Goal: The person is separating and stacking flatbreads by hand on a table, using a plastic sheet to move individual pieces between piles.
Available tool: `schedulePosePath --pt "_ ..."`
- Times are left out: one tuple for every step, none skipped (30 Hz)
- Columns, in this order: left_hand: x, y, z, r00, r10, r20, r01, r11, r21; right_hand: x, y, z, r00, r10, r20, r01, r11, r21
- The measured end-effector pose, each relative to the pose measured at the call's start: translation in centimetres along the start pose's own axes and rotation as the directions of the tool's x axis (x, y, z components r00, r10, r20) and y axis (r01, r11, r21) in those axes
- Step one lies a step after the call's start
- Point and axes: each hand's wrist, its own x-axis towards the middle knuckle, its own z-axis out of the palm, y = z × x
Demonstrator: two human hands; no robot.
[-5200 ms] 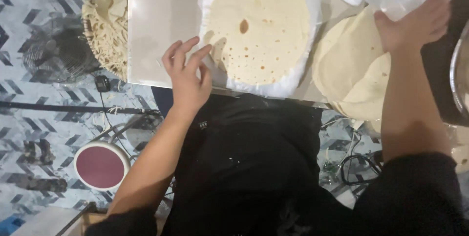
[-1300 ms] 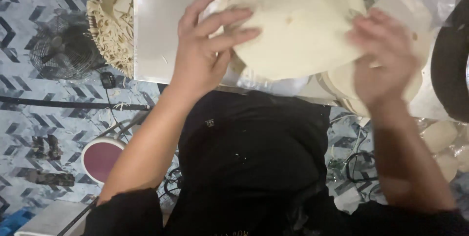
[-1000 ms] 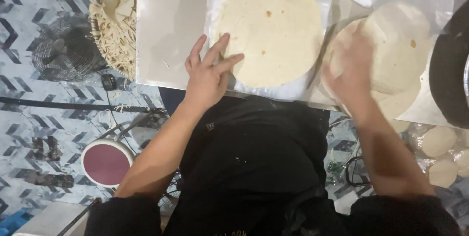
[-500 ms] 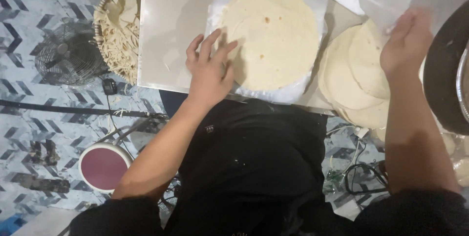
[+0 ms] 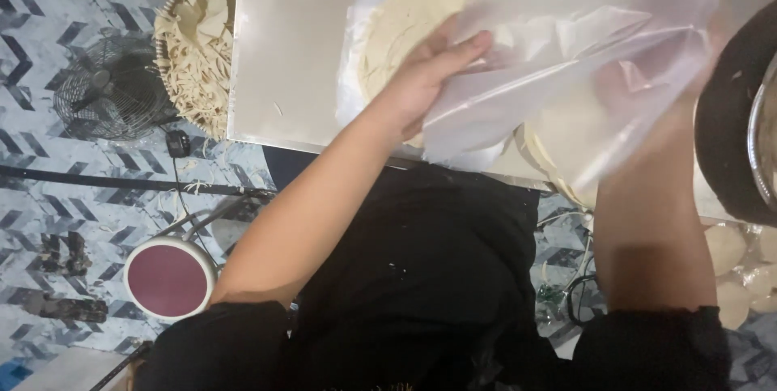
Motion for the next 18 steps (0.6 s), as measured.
schedulePosePath --pt "0.3 -0.7 -0.4 1.0 0.0 -0.011 -0.002 0.989 -0.148 2.0 5.4 -1.0 0.999 0.044 -0.004 -0.044 0.999 0.002" --pt "-0.3 0.8 -0.6 1.0 -0.004 -0.007 0.002 0.989 -0.148 2.8 7.2 -1.4 0.996 0.088 -0.008 -0.088 0.996 0.003" --pt "-1.0 2.1 -0.8 0.993 0.042 -0.11 -0.044 0.999 -0.013 3.5 8.9 -1.9 0.991 0.135 -0.011 -0.135 0.991 0.002" --pt "-1.7 3.5 -0.9 0.974 0.098 -0.205 -0.073 0.989 0.126 4.2 10.4 -2.4 0.983 0.181 -0.014 -0.181 0.983 0.001" --pt "-1.6 3.3 -1.9 0.973 0.099 -0.207 -0.074 0.989 0.127 5.6 12.6 -2.9 0.975 0.221 -0.011 -0.221 0.975 0.001" --pt "-1.5 3.2 -2.9 0.958 0.122 -0.261 -0.105 0.991 0.078 6.8 14.9 -3.4 0.966 0.26 -0.009 -0.26 0.966 0.001" --pt "-1.5 3.0 -3.8 0.938 0.141 -0.316 -0.138 0.99 0.033 7.9 17.1 -3.8 0.954 0.299 -0.005 -0.299 0.954 0.002" --pt "-1.7 2.9 -4.1 0.937 0.142 -0.319 -0.138 0.99 0.034 9.5 20.4 -4.3 0.954 0.299 -0.002 -0.299 0.954 0.002" --pt "-1.9 2.8 -4.3 0.915 0.119 -0.386 -0.084 0.991 0.108 11.2 23.6 -4.8 0.969 0.173 0.177 -0.195 0.974 0.114" --pt "-2.0 2.8 -4.6 0.886 0.101 -0.452 -0.022 0.984 0.177 12.9 26.9 -5.3 0.942 0.024 0.335 -0.11 0.964 0.242" --pt "-1.7 1.1 -5.4 0.886 0.102 -0.452 -0.022 0.984 0.179 12.8 27.4 -5.1 0.942 0.023 0.336 -0.11 0.964 0.244" --pt "-1.5 -0.5 -6.2 0.875 0.142 -0.463 -0.061 0.981 0.185 12.8 27.9 -5.0 0.946 -0.002 0.324 -0.1 0.949 0.299" --pt "-1.1 -2.2 -6.9 0.863 0.18 -0.471 -0.1 0.977 0.191 12.8 28.4 -4.8 0.951 -0.025 0.308 -0.089 0.932 0.352" --pt "-1.1 -2.8 -6.4 0.864 0.18 -0.47 -0.1 0.976 0.191 10.3 26.7 -3.5 0.951 -0.026 0.307 -0.089 0.931 0.353" --pt "-1.0 -3.5 -5.9 0.852 0.164 -0.497 -0.049 0.97 0.237 7.8 24.9 -2.1 0.945 -0.293 0.148 0.29 0.956 0.04" --pt "-0.9 -4.1 -5.5 0.839 0.151 -0.523 0.003 0.96 0.282 5.3 23.2 -0.8 0.816 -0.572 0.091 0.568 0.76 -0.316" --pt "-1.5 -3.4 -4.0 0.838 0.146 -0.525 0.005 0.961 0.276 3.3 21.6 0.6 0.817 -0.568 0.094 0.565 0.76 -0.321" --pt "-2.1 -2.7 -2.4 0.863 0.111 -0.492 0.034 0.961 0.276 1.2 20.1 1.9 0.809 -0.538 0.237 0.581 0.795 -0.177"
